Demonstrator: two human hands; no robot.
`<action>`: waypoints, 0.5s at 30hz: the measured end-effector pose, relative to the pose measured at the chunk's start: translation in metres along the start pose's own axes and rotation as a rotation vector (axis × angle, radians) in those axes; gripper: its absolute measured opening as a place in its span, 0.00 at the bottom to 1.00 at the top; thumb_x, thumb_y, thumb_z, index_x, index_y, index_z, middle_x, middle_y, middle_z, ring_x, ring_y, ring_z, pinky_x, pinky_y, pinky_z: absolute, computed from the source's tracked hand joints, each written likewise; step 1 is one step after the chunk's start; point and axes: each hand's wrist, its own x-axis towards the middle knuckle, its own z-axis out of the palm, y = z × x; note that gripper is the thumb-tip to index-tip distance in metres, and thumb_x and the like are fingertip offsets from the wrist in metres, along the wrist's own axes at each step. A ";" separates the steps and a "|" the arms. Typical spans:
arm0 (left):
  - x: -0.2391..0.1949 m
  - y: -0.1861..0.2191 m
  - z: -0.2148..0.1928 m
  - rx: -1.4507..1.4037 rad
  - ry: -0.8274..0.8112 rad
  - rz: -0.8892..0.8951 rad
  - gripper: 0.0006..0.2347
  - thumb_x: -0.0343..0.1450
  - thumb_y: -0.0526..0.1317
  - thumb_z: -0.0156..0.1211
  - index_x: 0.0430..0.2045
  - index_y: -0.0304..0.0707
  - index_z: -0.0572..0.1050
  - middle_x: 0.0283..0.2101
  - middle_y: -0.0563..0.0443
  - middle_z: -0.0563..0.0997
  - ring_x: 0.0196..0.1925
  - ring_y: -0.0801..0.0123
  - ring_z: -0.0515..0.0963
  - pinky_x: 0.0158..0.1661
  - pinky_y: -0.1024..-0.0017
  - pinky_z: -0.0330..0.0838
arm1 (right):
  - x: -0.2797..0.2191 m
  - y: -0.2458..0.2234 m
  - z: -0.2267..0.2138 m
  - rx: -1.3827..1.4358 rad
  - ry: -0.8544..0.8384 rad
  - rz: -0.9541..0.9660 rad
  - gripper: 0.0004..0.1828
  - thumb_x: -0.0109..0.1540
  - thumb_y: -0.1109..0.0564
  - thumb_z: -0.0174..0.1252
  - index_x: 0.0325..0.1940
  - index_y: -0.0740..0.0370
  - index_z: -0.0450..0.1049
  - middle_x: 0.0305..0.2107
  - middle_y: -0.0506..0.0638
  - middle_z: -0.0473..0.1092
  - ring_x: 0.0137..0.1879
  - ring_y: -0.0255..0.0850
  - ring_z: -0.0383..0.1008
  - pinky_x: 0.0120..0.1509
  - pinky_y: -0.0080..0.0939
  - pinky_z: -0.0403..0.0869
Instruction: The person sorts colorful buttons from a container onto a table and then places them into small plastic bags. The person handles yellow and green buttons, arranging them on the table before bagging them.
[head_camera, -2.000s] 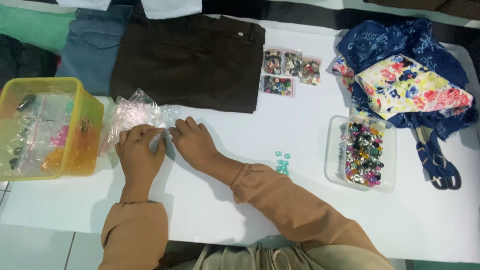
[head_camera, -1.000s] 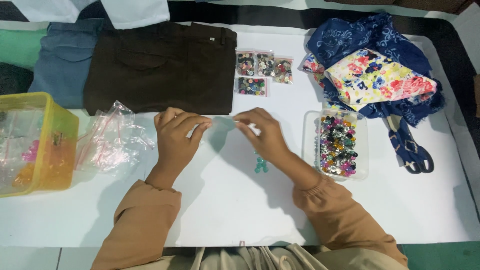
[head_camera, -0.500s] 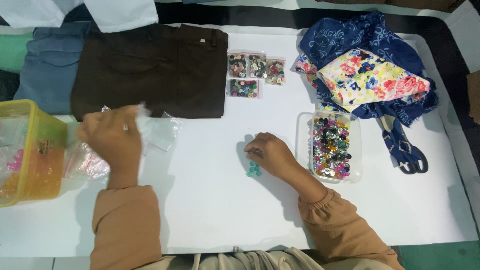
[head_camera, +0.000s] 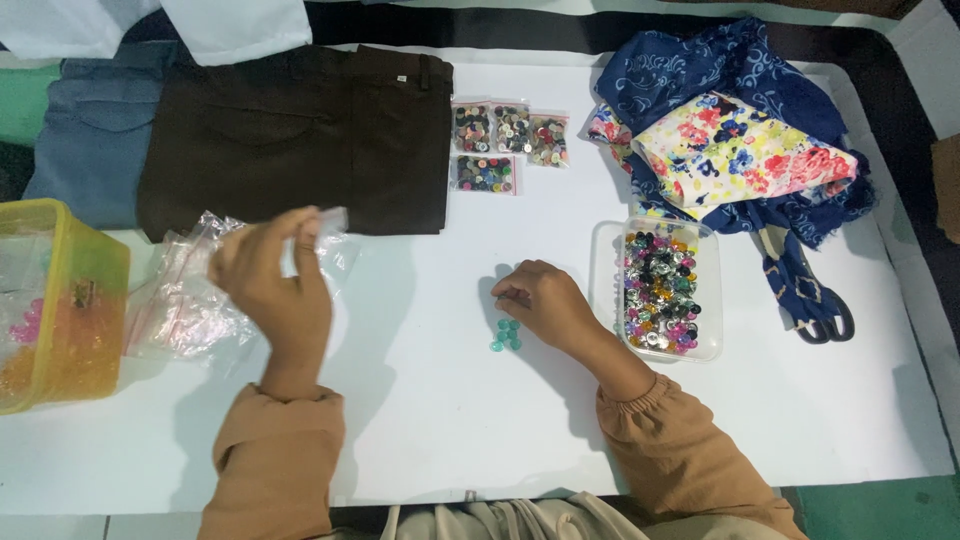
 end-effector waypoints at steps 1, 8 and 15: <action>-0.002 0.014 0.004 0.001 0.000 0.001 0.03 0.79 0.41 0.64 0.39 0.48 0.83 0.37 0.61 0.84 0.44 0.61 0.78 0.54 0.62 0.55 | 0.000 0.000 0.000 0.001 0.000 -0.001 0.08 0.60 0.60 0.66 0.43 0.59 0.82 0.33 0.52 0.78 0.43 0.41 0.79 0.47 0.37 0.80; -0.036 0.081 0.033 -0.347 -0.093 -0.040 0.11 0.63 0.37 0.78 0.34 0.47 0.80 0.30 0.66 0.83 0.36 0.66 0.79 0.48 0.68 0.68 | -0.003 0.000 -0.004 0.208 0.268 -0.096 0.08 0.59 0.64 0.66 0.43 0.60 0.83 0.32 0.54 0.77 0.41 0.44 0.79 0.48 0.44 0.79; -0.076 0.094 0.048 -0.421 -0.157 0.045 0.17 0.58 0.41 0.81 0.33 0.40 0.78 0.28 0.63 0.83 0.29 0.73 0.81 0.43 0.72 0.77 | -0.012 -0.021 -0.016 0.497 0.451 -0.245 0.08 0.59 0.61 0.70 0.42 0.56 0.83 0.32 0.49 0.78 0.42 0.41 0.79 0.51 0.41 0.77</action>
